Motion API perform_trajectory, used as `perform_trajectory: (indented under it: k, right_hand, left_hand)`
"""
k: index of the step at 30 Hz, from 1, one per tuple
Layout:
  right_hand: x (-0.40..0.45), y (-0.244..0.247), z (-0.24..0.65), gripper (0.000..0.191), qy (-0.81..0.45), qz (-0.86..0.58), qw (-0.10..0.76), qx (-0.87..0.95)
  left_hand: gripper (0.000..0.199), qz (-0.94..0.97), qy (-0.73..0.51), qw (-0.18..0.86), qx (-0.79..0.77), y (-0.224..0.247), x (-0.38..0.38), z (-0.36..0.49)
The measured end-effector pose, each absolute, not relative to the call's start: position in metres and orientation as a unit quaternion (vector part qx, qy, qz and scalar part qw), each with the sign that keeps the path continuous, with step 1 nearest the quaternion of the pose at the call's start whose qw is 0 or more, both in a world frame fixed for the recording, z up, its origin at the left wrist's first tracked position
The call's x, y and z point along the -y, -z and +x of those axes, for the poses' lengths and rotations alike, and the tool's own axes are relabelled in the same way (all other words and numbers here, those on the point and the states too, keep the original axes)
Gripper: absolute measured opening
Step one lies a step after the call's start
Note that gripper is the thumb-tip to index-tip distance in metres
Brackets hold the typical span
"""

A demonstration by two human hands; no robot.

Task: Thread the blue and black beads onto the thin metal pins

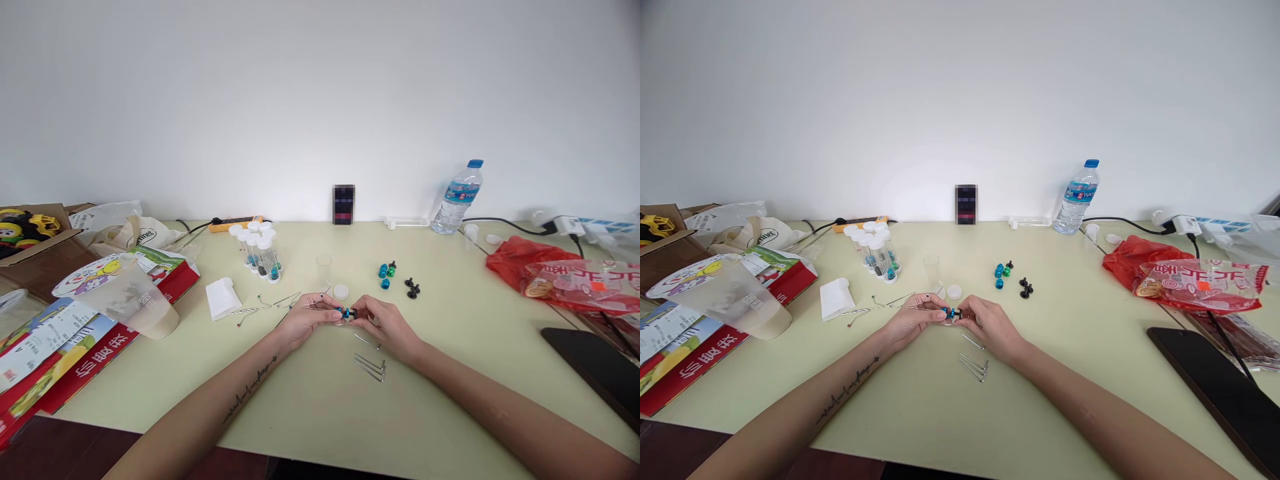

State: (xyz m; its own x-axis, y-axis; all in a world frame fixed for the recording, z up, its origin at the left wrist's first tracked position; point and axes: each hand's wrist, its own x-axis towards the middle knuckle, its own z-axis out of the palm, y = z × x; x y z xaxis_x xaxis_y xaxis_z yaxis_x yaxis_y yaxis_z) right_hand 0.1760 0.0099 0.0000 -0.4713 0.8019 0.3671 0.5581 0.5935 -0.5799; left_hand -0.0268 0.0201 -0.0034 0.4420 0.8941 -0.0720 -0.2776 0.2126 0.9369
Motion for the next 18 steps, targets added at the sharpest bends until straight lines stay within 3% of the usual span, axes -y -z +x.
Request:
perform_trajectory:
  k: [7,12,18]
  right_hand:
    - [-0.0088,-0.0023,0.1758,0.024,-0.173,-0.399,0.289,0.853]
    - [-0.0097,0.0003,0.1757,0.014,-0.188,-0.414,0.301,0.838]
    - [-0.0101,0.0001,0.1757,0.022,-0.181,-0.408,0.292,0.846]
  left_hand:
    - [0.027,0.479,-0.407,0.711,-0.314,0.0031,-0.0194,-0.0261]
    - [0.027,0.477,-0.419,0.699,-0.329,0.0044,-0.0197,-0.0263]
    - [0.027,0.474,-0.42,0.699,-0.333,0.003,-0.019,-0.0257]
